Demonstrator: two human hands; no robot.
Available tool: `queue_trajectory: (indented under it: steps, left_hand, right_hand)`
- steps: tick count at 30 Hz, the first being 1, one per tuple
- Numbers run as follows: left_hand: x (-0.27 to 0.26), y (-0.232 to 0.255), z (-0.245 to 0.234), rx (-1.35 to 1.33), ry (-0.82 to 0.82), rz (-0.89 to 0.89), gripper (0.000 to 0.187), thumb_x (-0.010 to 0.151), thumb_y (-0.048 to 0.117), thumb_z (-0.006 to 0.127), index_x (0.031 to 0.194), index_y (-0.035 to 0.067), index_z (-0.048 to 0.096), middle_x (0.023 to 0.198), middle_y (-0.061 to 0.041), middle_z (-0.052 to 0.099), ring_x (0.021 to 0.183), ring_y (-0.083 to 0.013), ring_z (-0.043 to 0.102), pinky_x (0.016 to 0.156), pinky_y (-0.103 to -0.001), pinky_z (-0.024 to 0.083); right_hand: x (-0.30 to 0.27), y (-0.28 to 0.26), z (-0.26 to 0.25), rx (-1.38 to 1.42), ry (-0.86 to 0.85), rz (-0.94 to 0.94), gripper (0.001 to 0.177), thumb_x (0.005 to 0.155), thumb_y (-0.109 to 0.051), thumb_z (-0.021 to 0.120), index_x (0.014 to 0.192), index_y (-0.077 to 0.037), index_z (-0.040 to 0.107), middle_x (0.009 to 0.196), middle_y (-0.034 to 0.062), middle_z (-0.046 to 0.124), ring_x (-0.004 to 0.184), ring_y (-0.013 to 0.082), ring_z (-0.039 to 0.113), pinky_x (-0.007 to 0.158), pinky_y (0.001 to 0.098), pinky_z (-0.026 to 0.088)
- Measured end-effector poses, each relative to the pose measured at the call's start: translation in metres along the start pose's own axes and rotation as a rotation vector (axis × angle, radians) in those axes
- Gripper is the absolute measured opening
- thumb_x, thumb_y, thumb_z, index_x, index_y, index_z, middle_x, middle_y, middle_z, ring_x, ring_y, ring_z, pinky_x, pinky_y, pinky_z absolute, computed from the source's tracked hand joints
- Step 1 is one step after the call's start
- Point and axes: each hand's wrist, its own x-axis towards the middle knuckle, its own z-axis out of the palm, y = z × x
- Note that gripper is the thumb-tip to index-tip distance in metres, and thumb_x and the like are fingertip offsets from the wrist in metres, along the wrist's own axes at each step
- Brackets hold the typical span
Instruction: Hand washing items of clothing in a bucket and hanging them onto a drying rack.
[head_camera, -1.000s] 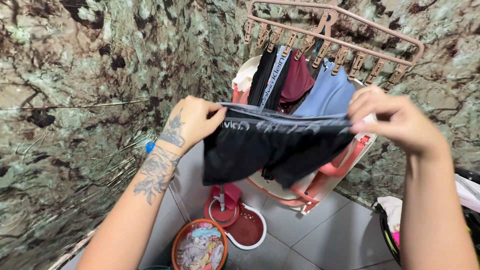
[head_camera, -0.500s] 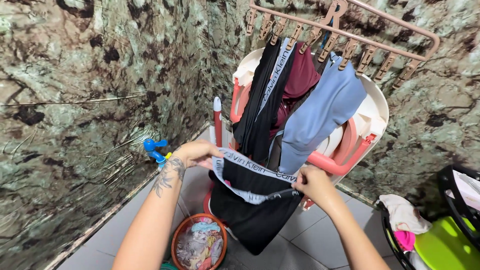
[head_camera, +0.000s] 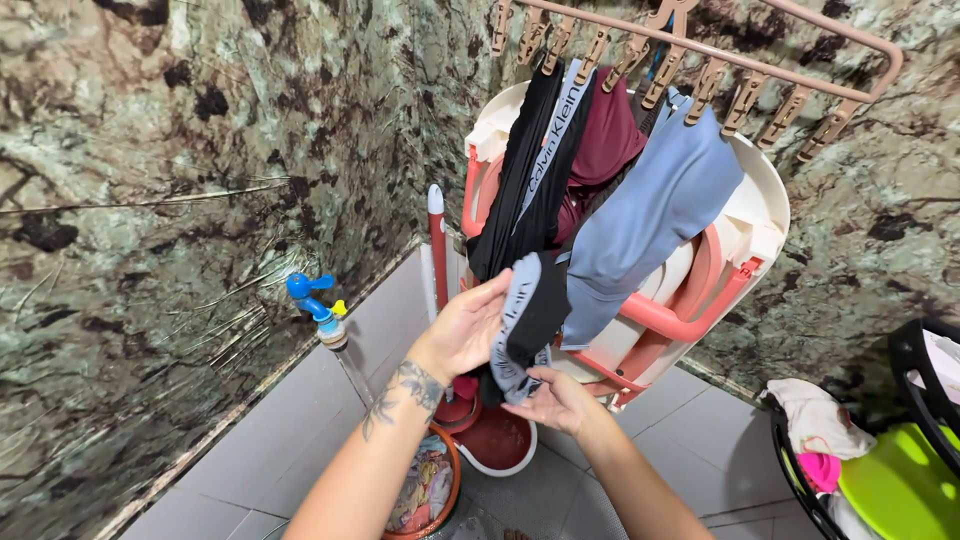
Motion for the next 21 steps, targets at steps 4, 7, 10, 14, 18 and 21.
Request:
queue_trajectory:
  steps: [4,7,10,14,18,21]
  left_hand:
    - [-0.026,0.015,0.018,0.012,0.187,0.115,0.045,0.11,0.031,0.046,0.141,0.0,0.057,0.132,-0.014,0.069,0.115,-0.0239,0.07,0.104,-0.039,0.053]
    - [-0.044,0.039,0.003,0.06,0.356,0.291,0.046,0.104,0.034,0.048,0.134,0.002,0.061,0.127,-0.013,0.071,0.113,-0.0258,0.071,0.103,-0.042,0.053]
    - [-0.059,0.062,-0.01,0.054,0.303,0.429,0.044,0.105,0.039,0.054,0.12,0.0,0.068,0.118,-0.017,0.074,0.112,-0.031,0.068,0.105,-0.044,0.051]
    - [-0.06,0.085,0.024,0.13,0.367,0.555,0.039,0.103,0.036,0.057,0.088,0.003,0.071,0.089,-0.014,0.073,0.096,-0.0314,0.063,0.094,-0.043,0.05]
    - [-0.049,0.111,0.048,0.227,-0.1,0.523,0.046,0.108,0.029,0.055,0.068,0.008,0.061,0.068,-0.009,0.061,0.084,-0.0286,0.052,0.08,-0.04,0.043]
    - [-0.048,0.117,0.074,0.529,-0.144,0.501,0.046,0.104,0.031,0.052,0.064,0.009,0.059,0.066,-0.007,0.061,0.082,-0.0255,0.049,0.08,-0.04,0.04]
  right_hand:
    - [-0.053,0.003,0.045,-0.104,-0.324,-0.049,0.054,0.097,-0.029,0.05,0.139,0.004,0.047,0.135,0.0324,0.058,0.122,0.0471,0.061,0.107,0.0604,0.046]
    - [-0.099,-0.03,0.041,-0.024,-0.476,-0.298,0.062,0.098,-0.039,0.05,0.142,0.006,0.048,0.142,0.024,0.058,0.125,0.0391,0.061,0.109,0.0547,0.043]
    - [-0.146,-0.097,-0.015,-0.226,-0.57,-0.53,0.058,0.094,-0.033,0.067,0.134,0.008,0.059,0.133,0.0248,0.065,0.123,0.0401,0.06,0.109,0.0561,0.043]
    - [-0.281,-0.072,0.131,-2.093,-0.199,-0.759,0.036,0.096,-0.034,0.07,0.085,0.001,0.073,0.086,0.0091,0.072,0.092,0.0241,0.062,0.102,0.053,0.04]
    - [-0.309,0.023,0.212,-2.856,-0.145,-0.796,0.032,0.097,-0.04,0.065,0.087,-0.01,0.071,0.084,0.003,0.07,0.094,0.0249,0.067,0.119,0.0551,0.021]
    - [-0.29,0.011,0.184,-3.127,0.265,-0.566,0.032,0.092,-0.037,0.063,0.08,-0.008,0.07,0.084,0.0054,0.068,0.1,0.0269,0.065,0.125,0.0603,0.019]
